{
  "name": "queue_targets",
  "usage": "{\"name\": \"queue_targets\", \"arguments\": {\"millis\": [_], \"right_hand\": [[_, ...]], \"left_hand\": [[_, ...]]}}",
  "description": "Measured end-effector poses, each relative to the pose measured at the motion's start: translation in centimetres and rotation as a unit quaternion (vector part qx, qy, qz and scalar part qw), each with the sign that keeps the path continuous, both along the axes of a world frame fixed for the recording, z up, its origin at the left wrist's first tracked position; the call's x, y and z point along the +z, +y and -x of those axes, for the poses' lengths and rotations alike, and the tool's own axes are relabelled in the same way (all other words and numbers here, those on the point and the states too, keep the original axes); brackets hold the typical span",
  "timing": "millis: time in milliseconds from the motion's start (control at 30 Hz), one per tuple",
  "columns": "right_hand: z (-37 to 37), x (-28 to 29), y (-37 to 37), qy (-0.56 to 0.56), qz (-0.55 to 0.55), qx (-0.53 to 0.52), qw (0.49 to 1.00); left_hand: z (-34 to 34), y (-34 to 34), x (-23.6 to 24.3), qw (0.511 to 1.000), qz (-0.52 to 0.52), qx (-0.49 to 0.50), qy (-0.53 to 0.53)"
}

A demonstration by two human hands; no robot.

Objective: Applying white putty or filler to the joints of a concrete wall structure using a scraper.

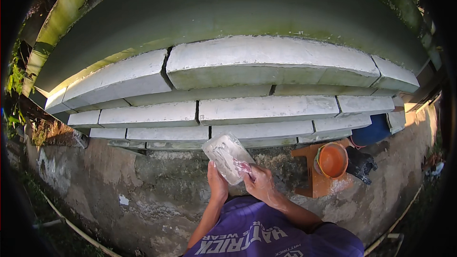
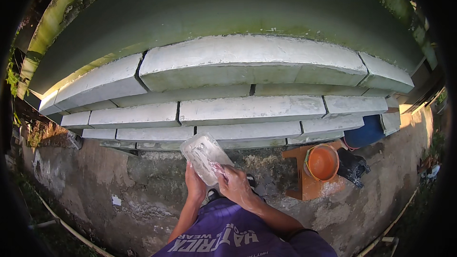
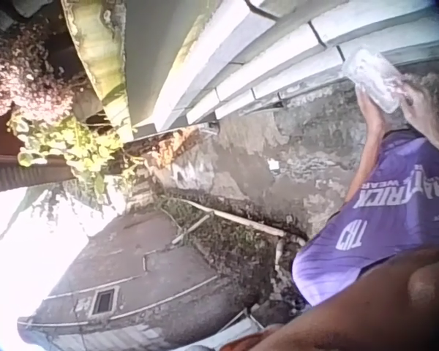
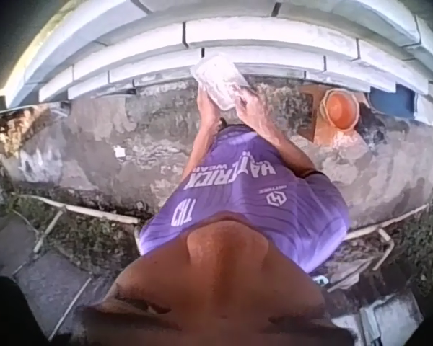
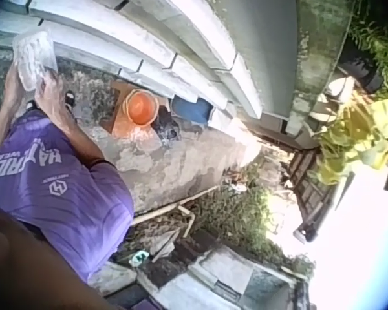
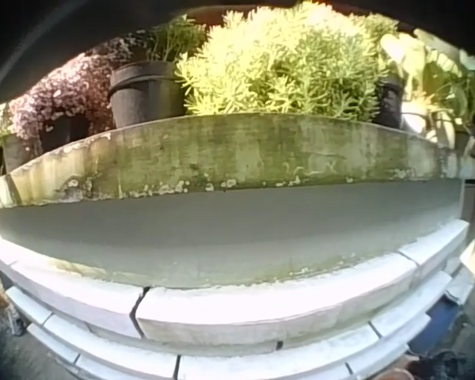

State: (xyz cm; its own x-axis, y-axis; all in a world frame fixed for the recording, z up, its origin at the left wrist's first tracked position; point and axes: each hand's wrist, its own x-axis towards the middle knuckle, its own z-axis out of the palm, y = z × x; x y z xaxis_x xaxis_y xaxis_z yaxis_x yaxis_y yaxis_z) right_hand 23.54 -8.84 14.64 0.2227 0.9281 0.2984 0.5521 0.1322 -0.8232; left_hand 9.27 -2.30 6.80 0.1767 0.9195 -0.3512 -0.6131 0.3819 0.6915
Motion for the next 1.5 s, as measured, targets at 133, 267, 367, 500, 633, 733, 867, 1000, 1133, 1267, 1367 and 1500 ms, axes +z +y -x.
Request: {"name": "queue_targets", "arguments": {"millis": [133,267,367,500,633,733,867,1000,1133,1267,1367,1500], "right_hand": [[-0.2,-0.1,0.0,0.044,0.000,-0.049,0.998],[-0.6,-0.1,0.4,0.053,0.041,-0.081,0.994],[-0.4,0.0,0.8,0.088,0.075,-0.084,0.990],[0.1,-0.1,1.9,0.124,0.010,-0.112,0.986],[-0.2,-1.0,3.1,0.115,-0.012,-0.127,0.985],[-0.8,-0.5,3.0,0.094,-0.021,-0.120,0.988],[-1.4,0.3,1.6,0.026,-0.031,-0.097,0.994],[-0.6,0.9,0.5,0.021,-0.031,-0.045,0.998],[-0.1,-0.4,0.0,0.039,-0.001,-0.054,0.998],[0.3,0.0,-0.3,-0.005,-0.034,-0.078,0.996],[0.7,0.1,-0.4,0.023,-0.042,-0.081,0.996],[0.9,-0.7,-0.2,0.029,-0.027,-0.059,0.997]], "left_hand": [[-0.4,0.6,0.7,1.000,-0.006,0.010,-0.006],[-1.8,0.5,0.3,0.997,-0.051,0.011,0.051],[-2.9,0.4,-0.2,0.997,-0.069,-0.001,0.016],[-3.4,-0.2,-0.5,0.998,-0.067,-0.016,0.006],[-3.8,-1.0,0.8,0.997,-0.070,-0.023,0.005],[-3.4,-1.1,0.2,0.999,-0.039,-0.013,-0.017],[-2.5,-0.6,-0.1,0.999,-0.031,0.002,-0.019],[-2.5,-0.3,0.1,0.999,-0.020,0.036,-0.002],[-2.7,-0.3,-0.4,0.999,-0.028,0.036,-0.007],[-2.8,-0.3,-0.2,0.999,-0.026,0.030,0.001],[-2.9,-0.4,-0.5,0.999,-0.029,0.039,0.005],[-2.9,-0.5,-0.3,0.999,-0.028,0.039,0.016]]}}
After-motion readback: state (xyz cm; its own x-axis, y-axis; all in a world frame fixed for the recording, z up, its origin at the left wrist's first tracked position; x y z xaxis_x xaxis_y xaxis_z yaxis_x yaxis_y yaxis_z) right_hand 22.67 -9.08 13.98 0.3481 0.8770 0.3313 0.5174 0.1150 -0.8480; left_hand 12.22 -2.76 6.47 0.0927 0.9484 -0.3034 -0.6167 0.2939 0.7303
